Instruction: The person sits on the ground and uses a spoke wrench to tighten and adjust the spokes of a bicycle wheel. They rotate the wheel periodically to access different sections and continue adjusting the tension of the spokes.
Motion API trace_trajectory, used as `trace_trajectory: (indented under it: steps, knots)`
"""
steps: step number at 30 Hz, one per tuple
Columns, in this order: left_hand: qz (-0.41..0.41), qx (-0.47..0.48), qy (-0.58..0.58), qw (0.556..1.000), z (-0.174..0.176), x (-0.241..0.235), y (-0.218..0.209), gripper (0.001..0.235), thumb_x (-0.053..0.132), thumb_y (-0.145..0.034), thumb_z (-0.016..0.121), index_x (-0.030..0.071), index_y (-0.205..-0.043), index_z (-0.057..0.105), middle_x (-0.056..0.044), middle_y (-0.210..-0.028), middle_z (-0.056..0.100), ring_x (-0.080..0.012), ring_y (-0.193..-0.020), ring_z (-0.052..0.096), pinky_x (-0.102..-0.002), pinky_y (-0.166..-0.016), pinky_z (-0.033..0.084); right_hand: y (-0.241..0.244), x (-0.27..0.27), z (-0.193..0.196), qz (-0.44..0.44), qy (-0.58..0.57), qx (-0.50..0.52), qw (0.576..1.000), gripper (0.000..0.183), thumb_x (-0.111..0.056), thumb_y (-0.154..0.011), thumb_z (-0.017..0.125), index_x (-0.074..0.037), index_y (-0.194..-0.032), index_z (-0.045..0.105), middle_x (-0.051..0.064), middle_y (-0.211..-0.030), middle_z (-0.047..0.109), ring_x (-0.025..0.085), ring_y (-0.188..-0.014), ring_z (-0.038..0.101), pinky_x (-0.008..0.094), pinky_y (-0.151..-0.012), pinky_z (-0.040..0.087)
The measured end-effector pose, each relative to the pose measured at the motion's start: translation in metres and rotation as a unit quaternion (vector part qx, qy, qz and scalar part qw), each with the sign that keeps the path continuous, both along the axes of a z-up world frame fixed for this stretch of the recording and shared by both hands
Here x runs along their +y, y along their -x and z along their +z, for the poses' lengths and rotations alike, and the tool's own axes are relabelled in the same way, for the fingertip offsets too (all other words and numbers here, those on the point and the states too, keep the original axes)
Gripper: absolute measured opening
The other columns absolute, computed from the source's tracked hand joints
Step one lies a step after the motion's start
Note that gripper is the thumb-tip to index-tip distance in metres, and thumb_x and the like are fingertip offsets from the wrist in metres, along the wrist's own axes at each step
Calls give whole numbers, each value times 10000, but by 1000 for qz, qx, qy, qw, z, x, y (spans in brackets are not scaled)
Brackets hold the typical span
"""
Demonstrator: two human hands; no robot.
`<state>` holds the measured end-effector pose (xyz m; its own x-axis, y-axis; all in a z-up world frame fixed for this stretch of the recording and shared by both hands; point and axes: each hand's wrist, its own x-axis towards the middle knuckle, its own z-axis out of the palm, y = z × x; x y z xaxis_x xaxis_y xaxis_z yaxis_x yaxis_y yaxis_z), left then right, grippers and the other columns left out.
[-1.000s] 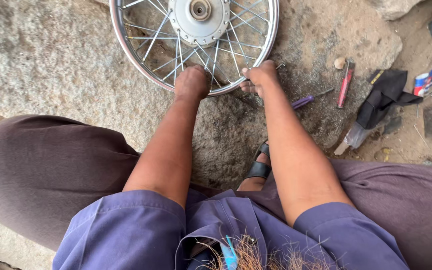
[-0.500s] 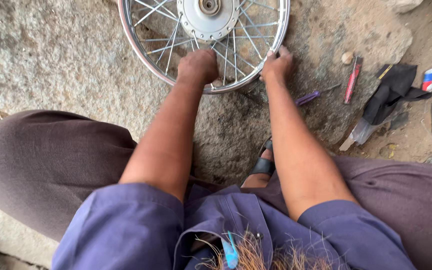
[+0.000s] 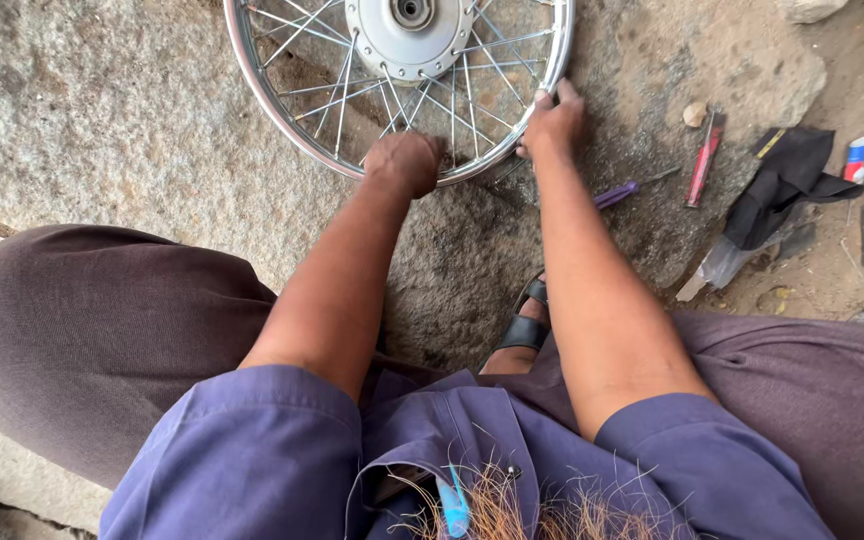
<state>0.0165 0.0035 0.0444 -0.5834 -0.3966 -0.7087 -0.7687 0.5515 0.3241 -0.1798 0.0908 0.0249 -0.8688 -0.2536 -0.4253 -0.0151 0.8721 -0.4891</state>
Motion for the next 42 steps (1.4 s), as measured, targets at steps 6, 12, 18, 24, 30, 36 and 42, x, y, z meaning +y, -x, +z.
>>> trace_trajectory:
  steps: [6,12,18,24,30,36,42]
  knots:
    - [28,22,5,999,-13,8,1,280,162,-1057,434,195,-1210,665,-118,-1003,706,-242,-844,700,-392,-731,610,-3,-9,-7,-17,80,-12,997,238,-232,-1009,608,-185,-1242,610,62,-951,716,198,-590,721,312,-362,589]
    - [42,-8,38,998,1,1,10,237,219,-1042,550,146,-1164,740,-129,-1118,772,-255,-1012,752,-393,-840,622,-1,-7,-4,-7,65,-14,998,230,-246,-1006,632,-182,-1227,641,48,-888,725,166,-552,694,325,-362,585]
    - [-12,5,-2,1000,7,5,2,287,179,-939,626,212,-1210,715,-101,-1212,717,-288,-1092,705,-426,-885,588,-8,6,-7,-2,94,-30,995,218,-241,-1018,623,-165,-1222,636,67,-873,726,172,-536,687,310,-374,578]
    - [51,33,9,998,10,-1,1,275,152,-1014,555,221,-1201,744,-105,-1255,717,-315,-1134,697,-440,-925,582,-7,-1,-6,-5,87,-39,995,229,-254,-1012,625,-153,-1218,636,59,-862,707,155,-496,647,306,-353,555]
    - [57,6,-10,998,10,3,7,257,188,-965,628,184,-1207,717,-113,-1268,681,-307,-1158,667,-438,-936,567,-8,7,0,-7,98,-50,994,260,-280,-1025,584,-154,-1253,594,78,-833,712,153,-478,635,278,-350,535]
    - [17,-9,-29,999,6,4,1,226,230,-995,640,173,-1184,748,-95,-1222,737,-253,-1093,726,-409,-909,596,-22,8,8,-8,70,-59,996,264,-326,-1056,562,-157,-1257,590,70,-866,722,129,-487,651,256,-365,546]
    - [46,5,9,999,0,-2,4,216,198,-1000,602,176,-1174,729,-111,-1187,743,-282,-1076,734,-421,-873,598,-17,9,2,-5,102,-75,992,278,-294,-1041,554,-160,-1285,547,77,-870,718,140,-462,648,263,-346,545]
